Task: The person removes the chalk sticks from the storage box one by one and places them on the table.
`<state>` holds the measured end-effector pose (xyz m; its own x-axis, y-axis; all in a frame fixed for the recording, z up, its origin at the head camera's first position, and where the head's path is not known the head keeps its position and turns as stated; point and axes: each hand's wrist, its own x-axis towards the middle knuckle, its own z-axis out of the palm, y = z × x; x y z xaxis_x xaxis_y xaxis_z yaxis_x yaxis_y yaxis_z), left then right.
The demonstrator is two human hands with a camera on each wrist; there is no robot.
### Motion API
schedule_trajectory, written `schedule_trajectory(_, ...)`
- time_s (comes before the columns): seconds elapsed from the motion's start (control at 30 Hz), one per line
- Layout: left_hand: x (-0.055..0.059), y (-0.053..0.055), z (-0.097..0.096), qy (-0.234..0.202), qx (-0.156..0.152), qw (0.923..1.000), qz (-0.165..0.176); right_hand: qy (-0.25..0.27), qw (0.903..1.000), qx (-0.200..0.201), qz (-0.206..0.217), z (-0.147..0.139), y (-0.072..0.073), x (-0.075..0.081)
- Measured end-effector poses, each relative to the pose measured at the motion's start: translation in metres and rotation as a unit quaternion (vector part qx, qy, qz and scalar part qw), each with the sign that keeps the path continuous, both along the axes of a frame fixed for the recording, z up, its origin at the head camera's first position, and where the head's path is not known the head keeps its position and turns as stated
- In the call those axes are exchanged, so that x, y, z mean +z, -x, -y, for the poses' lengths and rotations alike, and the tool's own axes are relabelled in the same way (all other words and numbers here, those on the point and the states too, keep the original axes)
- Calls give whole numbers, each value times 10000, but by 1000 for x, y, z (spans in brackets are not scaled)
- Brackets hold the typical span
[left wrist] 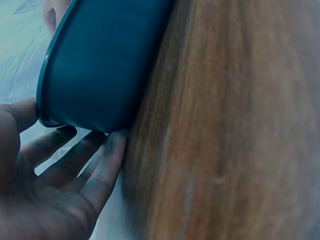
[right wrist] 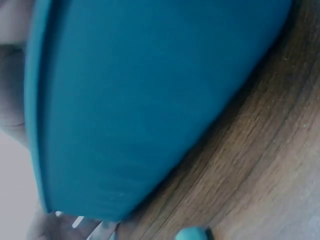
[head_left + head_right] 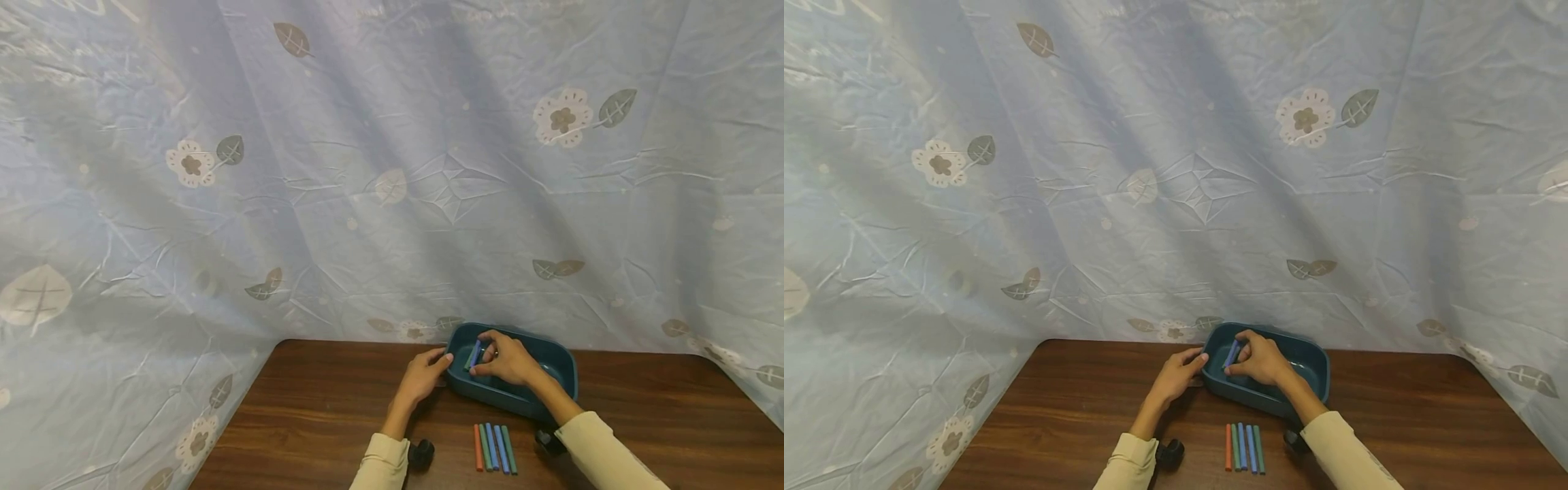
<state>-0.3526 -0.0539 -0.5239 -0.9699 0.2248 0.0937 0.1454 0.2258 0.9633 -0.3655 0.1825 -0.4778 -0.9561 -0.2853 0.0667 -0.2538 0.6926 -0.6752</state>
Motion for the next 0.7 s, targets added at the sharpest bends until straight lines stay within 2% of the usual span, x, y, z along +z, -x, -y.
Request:
schedule_trajectory(0.37, -1, 0, -2, -21, 15, 10000, -48, 280, 9992, 268, 48, 0, -19, 19)
schedule_trajectory(0.7, -1, 1, -2, -110, -11, 9999, -35, 371, 9973, 611, -161, -5, -38, 28)
